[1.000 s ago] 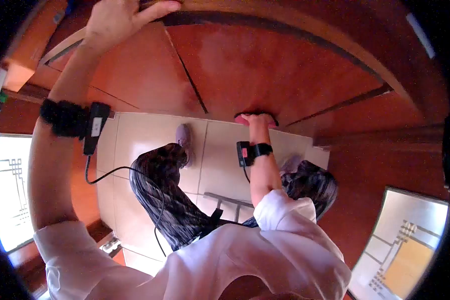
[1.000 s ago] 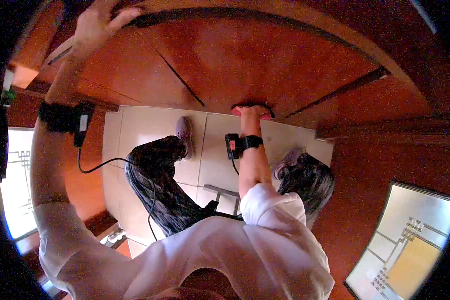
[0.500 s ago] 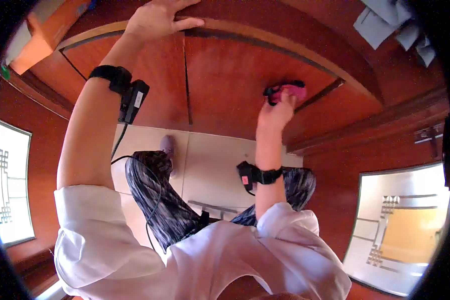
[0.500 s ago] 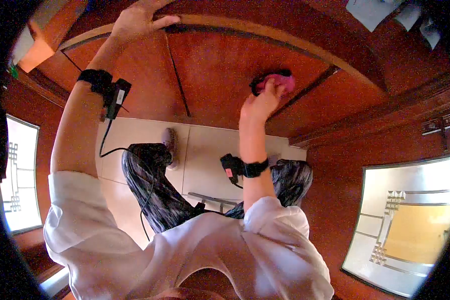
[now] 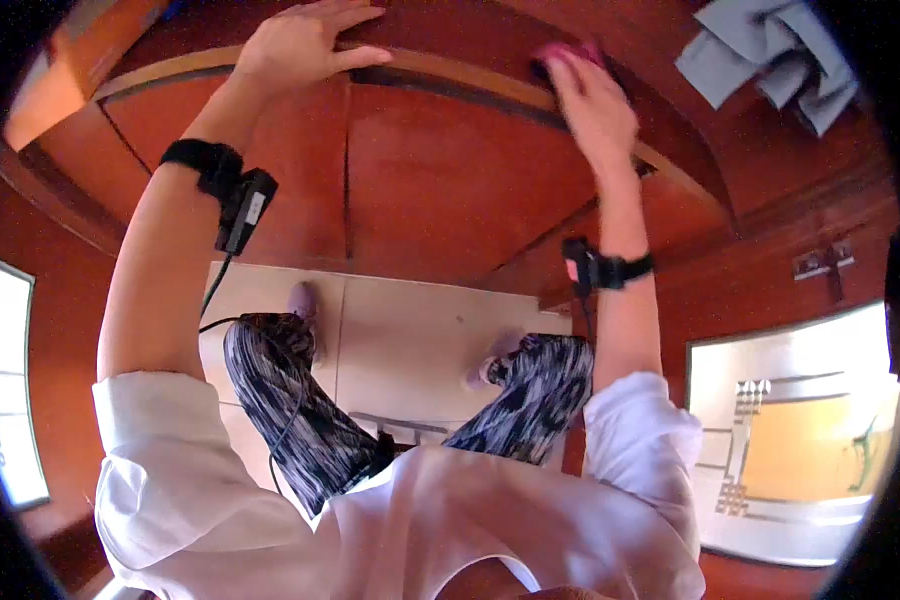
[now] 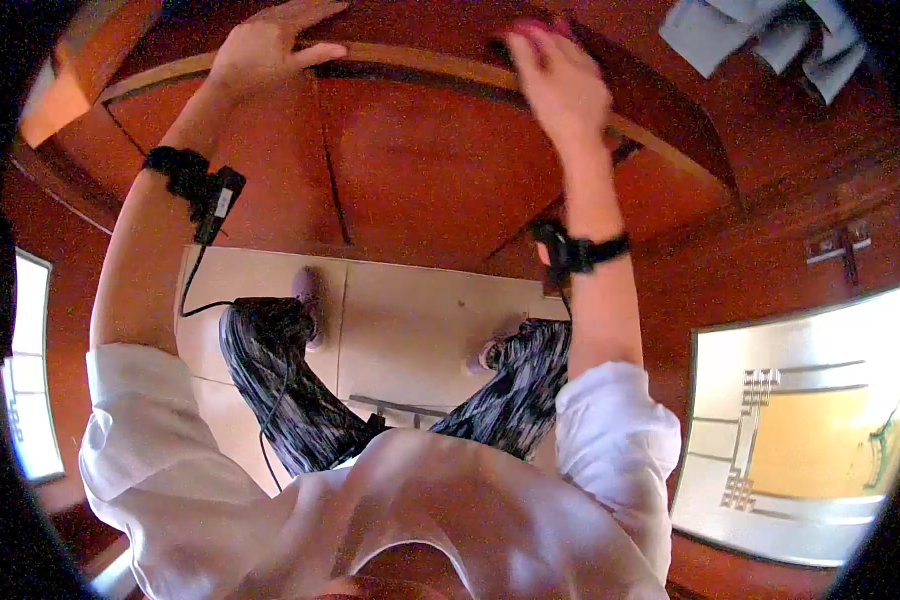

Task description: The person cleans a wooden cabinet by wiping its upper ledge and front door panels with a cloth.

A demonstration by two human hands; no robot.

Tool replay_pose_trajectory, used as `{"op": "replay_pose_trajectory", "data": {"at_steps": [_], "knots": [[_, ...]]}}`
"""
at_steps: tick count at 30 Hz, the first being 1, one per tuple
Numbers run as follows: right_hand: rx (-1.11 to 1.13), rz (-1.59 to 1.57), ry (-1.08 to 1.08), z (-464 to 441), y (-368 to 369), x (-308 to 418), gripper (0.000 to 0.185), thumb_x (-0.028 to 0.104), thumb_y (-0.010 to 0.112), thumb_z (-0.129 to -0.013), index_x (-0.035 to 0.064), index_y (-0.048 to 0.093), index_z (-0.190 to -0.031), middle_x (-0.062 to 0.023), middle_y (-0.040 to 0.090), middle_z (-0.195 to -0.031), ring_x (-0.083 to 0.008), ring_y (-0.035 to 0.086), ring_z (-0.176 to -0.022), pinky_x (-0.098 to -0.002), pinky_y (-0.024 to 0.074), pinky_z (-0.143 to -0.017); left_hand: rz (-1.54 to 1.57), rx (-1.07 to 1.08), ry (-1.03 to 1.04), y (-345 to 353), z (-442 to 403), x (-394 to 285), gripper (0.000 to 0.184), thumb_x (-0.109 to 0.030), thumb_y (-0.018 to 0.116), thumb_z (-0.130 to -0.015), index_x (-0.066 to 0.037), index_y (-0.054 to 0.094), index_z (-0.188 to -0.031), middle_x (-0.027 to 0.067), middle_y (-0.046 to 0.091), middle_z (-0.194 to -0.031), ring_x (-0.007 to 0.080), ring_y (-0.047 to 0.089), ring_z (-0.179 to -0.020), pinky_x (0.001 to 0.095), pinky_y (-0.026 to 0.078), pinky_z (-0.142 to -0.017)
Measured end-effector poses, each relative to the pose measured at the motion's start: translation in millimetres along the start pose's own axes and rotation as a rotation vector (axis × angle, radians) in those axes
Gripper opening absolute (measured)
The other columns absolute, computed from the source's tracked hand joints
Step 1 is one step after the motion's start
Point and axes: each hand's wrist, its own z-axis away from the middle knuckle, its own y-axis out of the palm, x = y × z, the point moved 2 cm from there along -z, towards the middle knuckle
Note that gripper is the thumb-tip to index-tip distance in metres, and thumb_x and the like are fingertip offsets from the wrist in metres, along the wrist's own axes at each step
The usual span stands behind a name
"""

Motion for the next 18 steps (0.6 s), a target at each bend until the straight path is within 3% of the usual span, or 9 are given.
{"op": "replay_pose_trajectory", "data": {"at_steps": [3, 4, 6, 8, 10, 13, 15, 17, 18], "knots": [[0.07, -0.009, -0.149, -14.1, 17.7, 47.6, 0.051, 0.054, 0.039, -0.091, 0.0213, 0.056, -0.125, -0.0049, 0.053, -0.13, -0.0246, 0.046, -0.123, -0.0354, 0.0349, -0.103, -0.048, -0.043, 0.011, 5.8, -4.3, 4.6, 0.078, -0.069, 0.045, -0.081, -0.011, 0.047, -0.133, 0.0101, 0.044, -0.139, 0.0286, 0.04, -0.128, 0.0403, 0.034, -0.105], [0.048, -0.09, -0.262, -21.3, 33.5, 50.2, 0.053, 0.057, 0.037, -0.09, 0.0217, 0.056, -0.125, -0.0046, 0.052, -0.132, -0.0256, 0.046, -0.123, -0.0368, 0.0349, -0.103, -0.059, -0.128, 0.054, 16.2, -9.5, 12.8, 0.071, -0.065, 0.048, -0.082, -0.015, 0.047, -0.133, 0.0091, 0.045, -0.137, 0.0286, 0.043, -0.126, 0.0413, 0.035, -0.104], [0.069, -0.003, -0.246, -22.8, 38.4, 67.1, 0.05, 0.052, 0.039, -0.092, 0.0196, 0.055, -0.126, -0.0042, 0.049, -0.134, -0.0251, 0.046, -0.123, -0.0357, 0.0357, -0.103, -0.077, -0.208, 0.114, 22.3, -13.3, 17.2, 0.066, -0.061, 0.052, -0.082, -0.02, 0.048, -0.132, 0.0081, 0.047, -0.136, 0.0285, 0.045, -0.124, 0.0422, 0.037, -0.103], [0.11, -0.004, -0.207, -23.0, 30.8, 59.5, 0.049, 0.05, 0.039, -0.093, 0.0187, 0.054, -0.127, -0.0044, 0.048, -0.135, -0.0247, 0.045, -0.124, -0.035, 0.0357, -0.103, -0.044, -0.253, 0.128, 19.8, -15.8, 15.3, 0.064, -0.062, 0.052, -0.08, -0.02, 0.052, -0.128, 0.0069, 0.05, -0.133, 0.0269, 0.048, -0.121, 0.0394, 0.039, -0.101], [0.137, -0.074, -0.427, -25.1, 36.4, 35.8, 0.046, 0.045, 0.039, -0.094, 0.0176, 0.051, -0.129, -0.004, 0.046, -0.137, -0.0236, 0.044, -0.124, -0.0341, 0.0349, -0.103, -0.057, -0.203, 0.126, 18.1, -15.1, 15.4, 0.064, -0.061, 0.052, -0.082, -0.02, 0.049, -0.131, 0.0055, 0.047, -0.136, 0.0271, 0.045, -0.124, 0.0392, 0.038, -0.102], [0.25, -0.064, -0.251, -14.8, 7.9, -7.6, 0.046, 0.044, 0.038, -0.095, 0.0171, 0.049, -0.131, -0.0049, 0.045, -0.137, -0.0233, 0.044, -0.125, -0.0337, 0.0345, -0.103, -0.072, -0.147, 0.105, 13.5, -13.4, 13.0, 0.064, -0.058, 0.052, -0.084, -0.021, 0.045, -0.135, 0.0042, 0.044, -0.139, 0.0271, 0.042, -0.127, 0.0386, 0.036, -0.103], [0.213, -0.041, -0.221, -6.5, -3.0, -70.1, 0.048, 0.045, 0.039, -0.095, 0.0164, 0.049, -0.131, -0.0056, 0.044, -0.139, -0.0219, 0.042, -0.126, -0.0321, 0.0337, -0.104, -0.083, -0.142, 0.105, 9.8, -12.0, 11.0, 0.062, -0.057, 0.052, -0.084, -0.021, 0.045, -0.135, 0.0044, 0.044, -0.139, 0.0269, 0.042, -0.127, 0.0382, 0.036, -0.104], [0.138, -0.048, -0.049, 12.2, -38.6, -106.9, 0.053, 0.054, 0.038, -0.091, 0.0185, 0.053, -0.128, -0.0083, 0.049, -0.134, -0.029, 0.045, -0.124, -0.0383, 0.0362, -0.102, -0.069, -0.121, 0.082, 6.3, -11.3, 11.2, 0.059, -0.051, 0.054, -0.086, -0.022, 0.044, -0.136, 0.0045, 0.044, -0.139, 0.0269, 0.042, -0.127, 0.0379, 0.036, -0.104], [0.17, -0.013, 0.021, 14.5, -50.2, -134.1, 0.054, 0.054, 0.038, -0.091, 0.0187, 0.051, -0.13, -0.0079, 0.045, -0.137, -0.0285, 0.043, -0.126, -0.0383, 0.0346, -0.103, -0.072, -0.12, 0.089, 4.9, -10.8, 12.3, 0.059, -0.051, 0.054, -0.086, -0.022, 0.044, -0.136, 0.0045, 0.044, -0.139, 0.0269, 0.042, -0.127, 0.0379, 0.036, -0.104]]}}
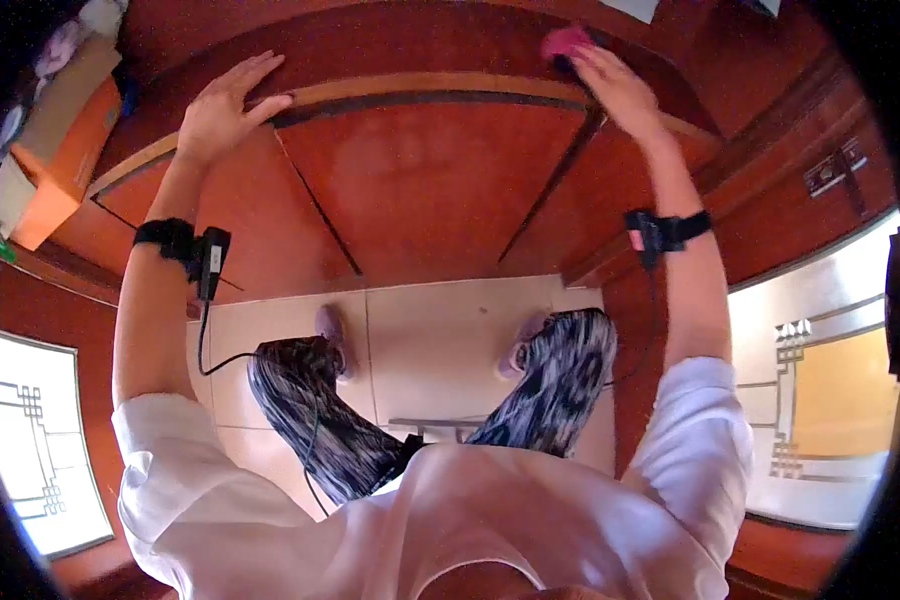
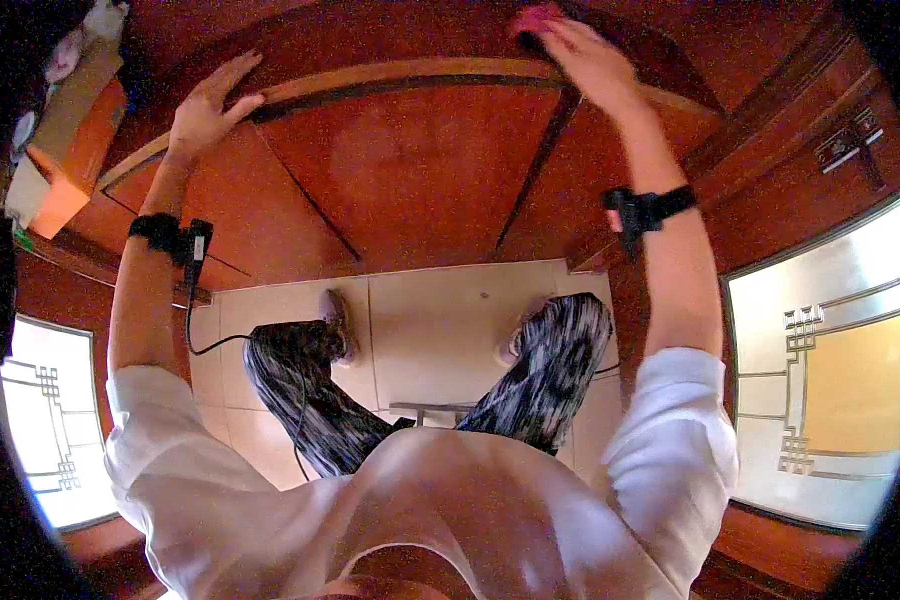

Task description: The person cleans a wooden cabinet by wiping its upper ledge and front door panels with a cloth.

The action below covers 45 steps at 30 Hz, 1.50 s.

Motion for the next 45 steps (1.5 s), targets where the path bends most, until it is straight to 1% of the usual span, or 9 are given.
{"op": "replay_pose_trajectory", "data": {"at_steps": [6, 11, 13, 21, 22, 28, 32, 37, 45], "knots": [[0.062, 0.04, 0.34, 7.1, -27.1, -147.7, 0.062, 0.06, 0.038, -0.089, 0.0207, 0.042, -0.137, -0.0064, 0.038, -0.144, -0.026, 0.035, -0.132, -0.0389, 0.0277, -0.108, 0.019, 0.001, -0.004, -1.7, 0.0, -2.9, 0.056, -0.048, 0.055, -0.086, -0.022, 0.045, -0.135, 0.0056, 0.045, -0.138, 0.0279, 0.044, -0.126, 0.038, 0.037, -0.102], [0.108, 0.038, 0.417, -15.2, -17.9, -161.5, 0.065, 0.059, 0.041, -0.089, 0.0165, 0.043, -0.137, -0.0092, 0.036, -0.145, -0.0253, 0.031, -0.135, -0.0367, 0.0233, -0.11, 0.001, -0.065, -0.002, 6.3, 0.0, -0.1, 0.06, -0.055, 0.054, -0.085, -0.022, 0.046, -0.134, 0.0052, 0.047, -0.137, 0.0287, 0.047, -0.123, 0.0391, 0.041, -0.099], [0.199, -0.055, 0.366, -28.3, -11.7, -150.4, 0.062, 0.056, 0.041, -0.09, 0.0155, 0.043, -0.137, -0.0091, 0.035, -0.146, -0.0252, 0.029, -0.136, -0.0354, 0.0214, -0.111, -0.005, 0.007, -0.039, -12.6, 3.1, -19.4, 0.075, -0.067, 0.047, -0.082, -0.01, 0.051, -0.13, 0.0112, 0.048, -0.135, 0.0292, 0.045, -0.124, 0.0397, 0.038, -0.102], [0.211, -0.027, -0.212, -86.1, 80.2, 72.5, 0.057, 0.05, 0.038, -0.094, 0.0169, 0.037, -0.141, -0.0096, 0.029, -0.148, -0.0218, 0.023, -0.139, -0.0306, 0.0195, -0.111, -0.005, -0.059, 0.017, 0.1, -4.5, -18.7, 0.077, -0.069, 0.045, -0.081, -0.009, 0.053, -0.128, 0.0116, 0.05, -0.133, 0.0278, 0.048, -0.122, 0.0378, 0.039, -0.1], [0.472, -0.089, 0.059, -71.6, 55.0, 149.0, 0.058, 0.05, 0.034, -0.096, 0.0166, 0.033, -0.143, -0.0083, 0.019, -0.152, -0.024, 0.018, -0.14, -0.0339, 0.0155, -0.113, -0.003, -0.054, 0.012, -0.2, -4.3, -18.8, 0.078, -0.07, 0.045, -0.08, -0.009, 0.054, -0.127, 0.0114, 0.051, -0.133, 0.0276, 0.048, -0.122, 0.0376, 0.04, -0.1], [0.458, -0.082, -0.144, -71.7, 73.9, 260.7, 0.059, 0.049, 0.027, -0.095, 0.0152, 0.032, -0.143, -0.0089, 0.018, -0.152, -0.0303, 0.024, -0.136, -0.0394, 0.0183, -0.112, 0.012, -0.032, -0.004, -4.2, -6.7, -20.0, 0.077, -0.068, 0.051, -0.079, -0.007, 0.054, -0.126, 0.0121, 0.051, -0.131, 0.0278, 0.048, -0.121, 0.0381, 0.04, -0.099], [0.454, -0.226, -0.316, -56.8, 57.7, 239.5, 0.059, 0.05, 0.028, -0.095, 0.0129, 0.035, -0.141, -0.0101, 0.022, -0.151, -0.0321, 0.031, -0.133, -0.0368, 0.0247, -0.11, -0.006, -0.033, -0.006, -2.7, -4.2, -13.7, 0.078, -0.068, 0.052, -0.078, -0.007, 0.053, -0.127, 0.0126, 0.051, -0.131, 0.0282, 0.048, -0.122, 0.0386, 0.04, -0.1], [0.515, -0.208, -0.18, -38.8, 28.5, 147.0, 0.064, 0.057, 0.033, -0.093, 0.0134, 0.037, -0.14, -0.0091, 0.022, -0.151, -0.0279, 0.026, -0.136, -0.0343, 0.0214, -0.111, 0.084, 0.052, -0.033, -14.5, 0.8, -18.6, 0.077, -0.066, 0.051, -0.08, -0.007, 0.05, -0.13, 0.014, 0.047, -0.135, 0.0327, 0.045, -0.124, 0.0403, 0.038, -0.102], [0.262, -0.173, 0.086, -24.6, -9.5, -143.9, 0.065, 0.052, 0.043, -0.092, 0.0112, 0.036, -0.141, -0.0074, 0.03, -0.148, -0.0202, 0.026, -0.137, -0.0305, 0.0196, -0.11, 0.077, 0.08, -0.022, -18.1, 2.6, -16.2, 0.078, -0.066, 0.05, -0.081, -0.007, 0.048, -0.131, 0.0151, 0.046, -0.136, 0.0338, 0.044, -0.124, 0.0416, 0.037, -0.102]]}}
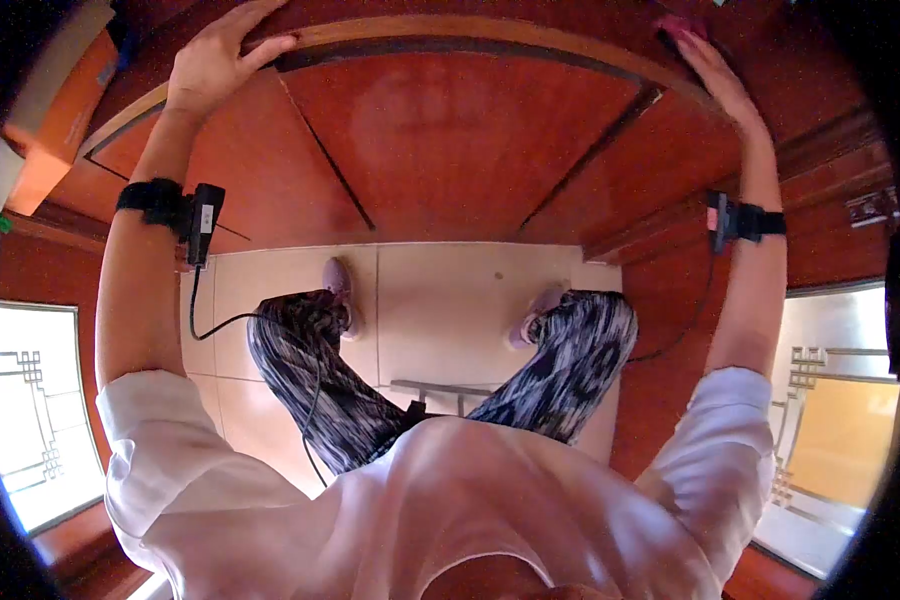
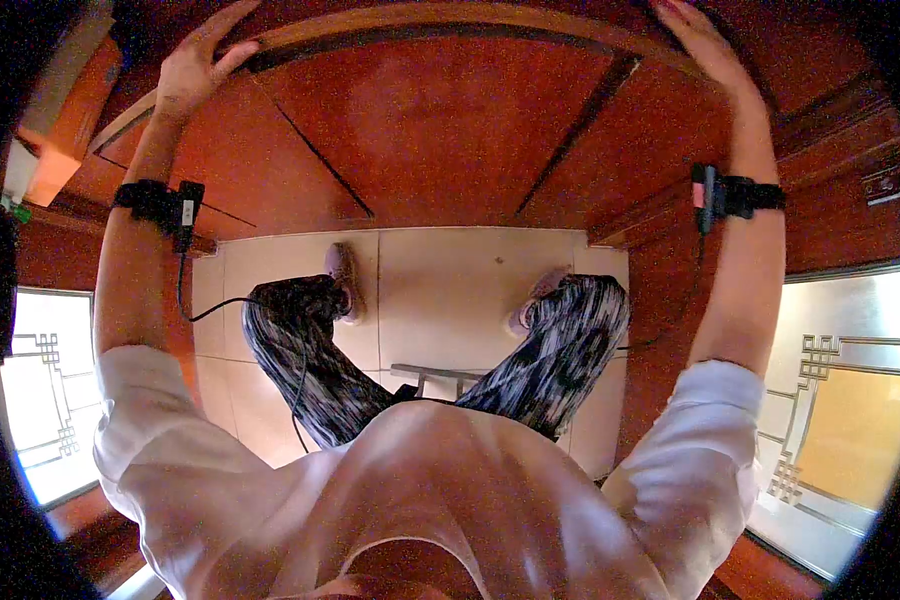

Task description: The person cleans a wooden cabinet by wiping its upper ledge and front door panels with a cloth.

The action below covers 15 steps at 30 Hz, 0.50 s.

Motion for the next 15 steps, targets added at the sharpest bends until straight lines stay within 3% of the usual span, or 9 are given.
{"op": "replay_pose_trajectory", "data": {"at_steps": [2, 5, 8, 11, 14, 15], "knots": [[-0.091, 0.063, 0.255, 27.7, -14.1, 17.3, 0.061, 0.054, 0.038, -0.092, 0.0167, 0.037, -0.141, -0.0088, 0.032, -0.147, -0.0224, 0.025, -0.138, -0.0332, 0.019, -0.111, 0.0, -0.004, -0.003, -0.9, -0.4, 0.4, 0.078, -0.066, 0.049, -0.081, -0.006, 0.049, -0.131, 0.0152, 0.046, -0.136, 0.0339, 0.045, -0.124, 0.0418, 0.037, -0.101], [-0.146, 0.083, 0.396, 31.4, -23.4, -20.8, 0.062, 0.054, 0.037, -0.093, 0.0167, 0.035, -0.142, -0.0086, 0.03, -0.148, -0.0229, 0.025, -0.138, -0.0342, 0.0183, -0.112, 0.005, -0.025, -0.003, 3.5, -2.1, -0.2, 0.076, -0.066, 0.05, -0.081, -0.007, 0.05, -0.13, 0.0149, 0.047, -0.135, 0.0338, 0.045, -0.123, 0.0419, 0.038, -0.101], [-0.136, 0.061, 0.359, 22.6, -20.7, -50.3, 0.063, 0.055, 0.038, -0.092, 0.0172, 0.034, -0.143, -0.008, 0.03, -0.149, -0.0243, 0.027, -0.137, -0.0353, 0.0196, -0.111, -0.007, -0.057, -0.017, 5.9, -2.1, 1.9, 0.075, -0.065, 0.051, -0.08, -0.008, 0.052, -0.128, 0.0138, 0.049, -0.134, 0.0326, 0.046, -0.122, 0.0413, 0.039, -0.1], [-0.153, 0.242, 0.375, 34.8, -12.7, 7.4, 0.062, 0.055, 0.038, -0.092, 0.0181, 0.036, -0.142, -0.0057, 0.031, -0.148, -0.0246, 0.028, -0.136, -0.0358, 0.02, -0.111, -0.034, -0.087, -0.014, 11.5, -2.1, 2.1, 0.075, -0.066, 0.051, -0.08, -0.009, 0.052, -0.128, 0.0127, 0.05, -0.133, 0.0308, 0.047, -0.122, 0.0399, 0.04, -0.099], [-0.087, 0.226, 0.305, 32.4, 6.2, 67.0, 0.061, 0.056, 0.036, -0.091, 0.0198, 0.038, -0.14, -0.003, 0.034, -0.147, -0.0247, 0.031, -0.135, -0.0351, 0.0214, -0.11, -0.079, -0.097, -0.003, 15.0, -2.6, 3.2, 0.077, -0.069, 0.048, -0.08, -0.009, 0.053, -0.128, 0.0119, 0.05, -0.132, 0.0298, 0.048, -0.121, 0.0389, 0.041, -0.099], [-0.121, 0.279, 0.359, 22.2, 19.0, 74.9, 0.059, 0.056, 0.035, -0.091, 0.02, 0.043, -0.137, -0.0027, 0.039, -0.144, -0.0244, 0.036, -0.132, -0.0345, 0.0248, -0.108, -0.096, -0.1, -0.006, 14.6, -3.2, 1.9, 0.078, -0.07, 0.047, -0.08, -0.009, 0.053, -0.128, 0.0119, 0.05, -0.133, 0.0298, 0.048, -0.121, 0.0387, 0.04, -0.099]]}}
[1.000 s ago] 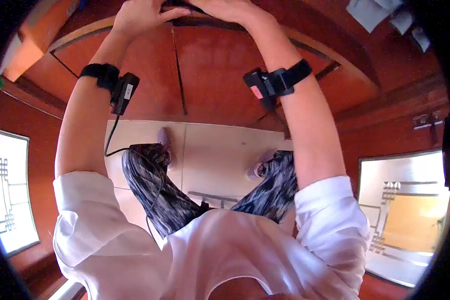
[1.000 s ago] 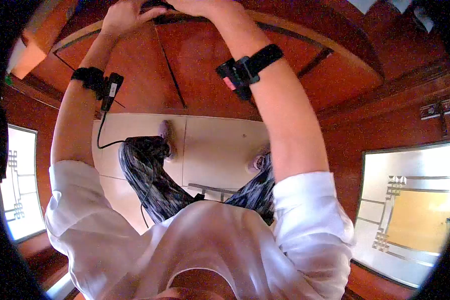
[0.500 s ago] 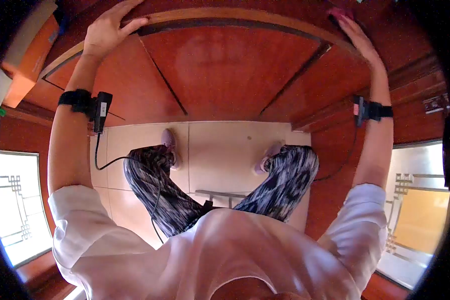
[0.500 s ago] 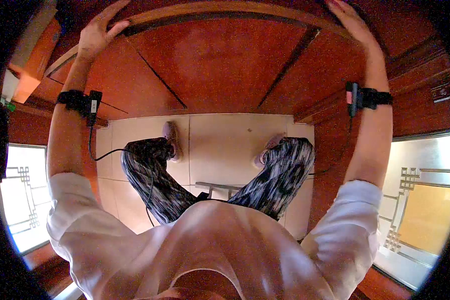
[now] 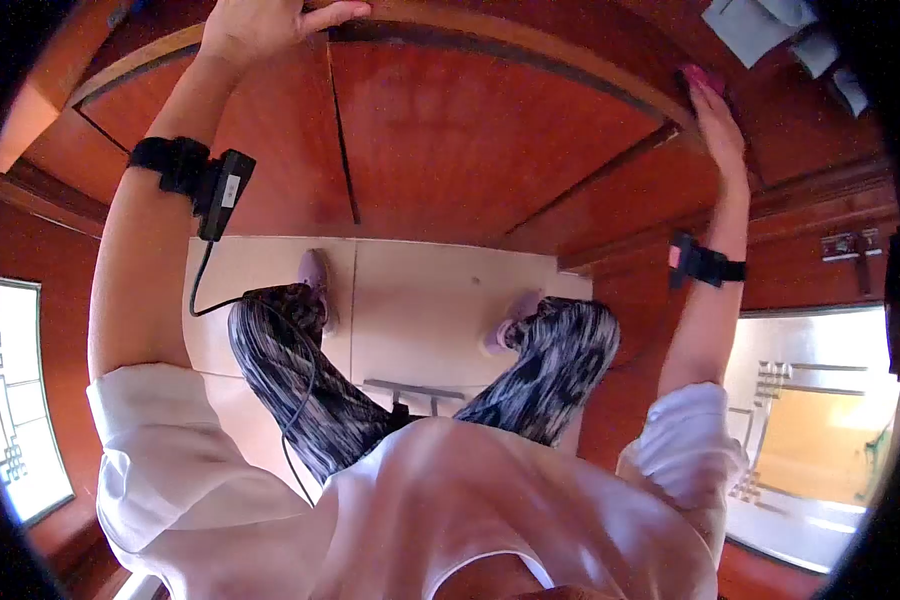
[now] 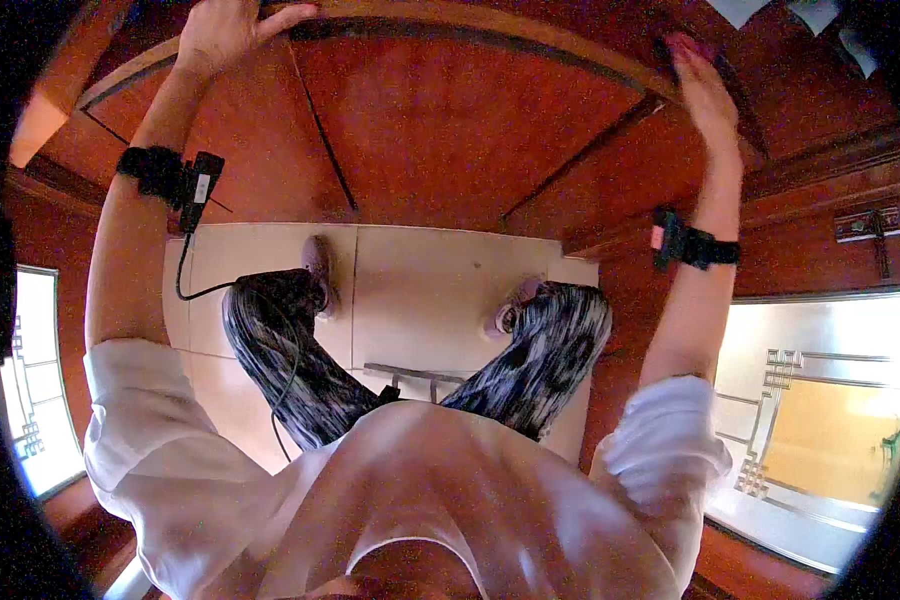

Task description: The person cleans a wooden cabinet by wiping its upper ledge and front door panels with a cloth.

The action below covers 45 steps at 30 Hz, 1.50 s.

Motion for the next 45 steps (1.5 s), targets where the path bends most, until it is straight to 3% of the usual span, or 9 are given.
{"op": "replay_pose_trajectory", "data": {"at_steps": [5, 10, 15, 19, 21, 23, 31, 40, 45], "knots": [[0.039, -0.194, -0.537, 33.4, 25.2, 177.6, 0.053, 0.046, 0.039, -0.094, 0.0138, 0.043, -0.136, -0.0063, 0.042, -0.141, -0.0226, 0.038, -0.131, -0.0296, 0.0268, -0.107, 0.006, 0.011, -0.012, 0.9, -4.0, -0.9, 0.079, -0.071, 0.045, -0.079, -0.01, 0.052, -0.128, 0.0114, 0.051, -0.133, 0.0295, 0.047, -0.122, 0.0384, 0.039, -0.101], [0.139, -0.148, -0.598, 57.4, 30.5, 298.7, 0.053, 0.043, 0.034, -0.095, 0.0085, 0.043, -0.135, -0.0101, 0.036, -0.144, -0.0275, 0.037, -0.129, -0.0325, 0.0303, -0.106, -0.025, 0.043, -0.016, 1.3, -5.0, -0.3, 0.077, -0.069, 0.048, -0.08, -0.01, 0.05, -0.13, 0.0125, 0.048, -0.134, 0.0299, 0.045, -0.124, 0.0395, 0.038, -0.101], [0.22, -0.224, -0.739, 47.1, 15.5, 263.7, 0.056, 0.046, 0.033, -0.096, 0.0106, 0.039, -0.139, -0.0096, 0.033, -0.146, -0.027, 0.033, -0.132, -0.0312, 0.027, -0.108, 0.072, 0.066, 0.025, -4.3, -3.3, -0.6, 0.075, -0.066, 0.051, -0.08, -0.01, 0.049, -0.131, 0.0127, 0.046, -0.136, 0.031, 0.044, -0.124, 0.0406, 0.039, -0.101], [0.32, -0.11, -0.545, 10.7, 3.8, 156.5, 0.064, 0.055, 0.033, -0.094, 0.0152, 0.028, -0.144, -0.0064, 0.02, -0.152, -0.0244, 0.022, -0.138, -0.0355, 0.0186, -0.112, 0.089, 0.102, -0.004, -6.5, -1.1, 3.7, 0.075, -0.066, 0.049, -0.081, -0.011, 0.048, -0.132, 0.0124, 0.045, -0.137, 0.0327, 0.044, -0.124, 0.0423, 0.038, -0.101], [0.094, -0.273, -0.492, -27.9, 13.0, 54.9, 0.057, 0.048, 0.038, -0.094, 0.012, 0.04, -0.139, -0.0064, 0.039, -0.143, -0.0214, 0.034, -0.133, -0.0291, 0.0249, -0.108, 0.068, 0.107, -0.013, -5.6, 1.3, 7.6, 0.075, -0.067, 0.048, -0.082, -0.011, 0.048, -0.133, 0.0125, 0.045, -0.138, 0.0333, 0.043, -0.125, 0.043, 0.037, -0.101], [0.067, -0.099, -0.353, -73.3, 13.1, -52.3, 0.064, 0.052, 0.04, -0.093, 0.0097, 0.035, -0.142, -0.0067, 0.034, -0.146, -0.0204, 0.03, -0.135, -0.0297, 0.0219, -0.11, 0.045, 0.114, -0.028, -8.0, 2.7, 6.3, 0.076, -0.067, 0.048, -0.082, -0.011, 0.047, -0.133, 0.0125, 0.044, -0.138, 0.0339, 0.042, -0.125, 0.0438, 0.037, -0.102], [0.224, 0.096, 0.051, -83.3, -24.7, -144.2, 0.07, 0.057, 0.032, -0.093, 0.01, 0.025, -0.145, -0.0089, 0.023, -0.151, -0.0236, 0.019, -0.139, -0.0368, 0.0166, -0.113, 0.059, 0.128, -0.037, -13.6, 1.4, -1.8, 0.079, -0.069, 0.045, -0.081, -0.009, 0.047, -0.133, 0.0131, 0.044, -0.138, 0.0328, 0.043, -0.125, 0.0428, 0.037, -0.102], [0.472, 0.082, -0.179, -101.6, 1.0, -26.9, 0.063, 0.051, 0.027, -0.097, 0.0129, 0.02, -0.147, -0.0062, 0.015, -0.153, -0.0219, 0.013, -0.141, -0.0359, 0.0102, -0.115, 0.014, -0.02, 0.022, 0.6, -1.0, 3.2, 0.08, -0.071, 0.047, -0.078, -0.009, 0.053, -0.128, 0.0107, 0.052, -0.131, 0.027, 0.048, -0.122, 0.0369, 0.04, -0.099], [0.497, 0.148, -0.414, -71.9, 17.6, 151.6, 0.065, 0.055, 0.032, -0.094, 0.0178, 0.021, -0.147, -0.0035, 0.016, -0.153, -0.0203, 0.016, -0.14, -0.0357, 0.0131, -0.113, 0.01, -0.021, -0.01, 5.8, -3.0, 3.3, 0.082, -0.074, 0.043, -0.079, -0.01, 0.053, -0.128, 0.01, 0.051, -0.132, 0.0264, 0.047, -0.123, 0.0367, 0.04, -0.1]]}}
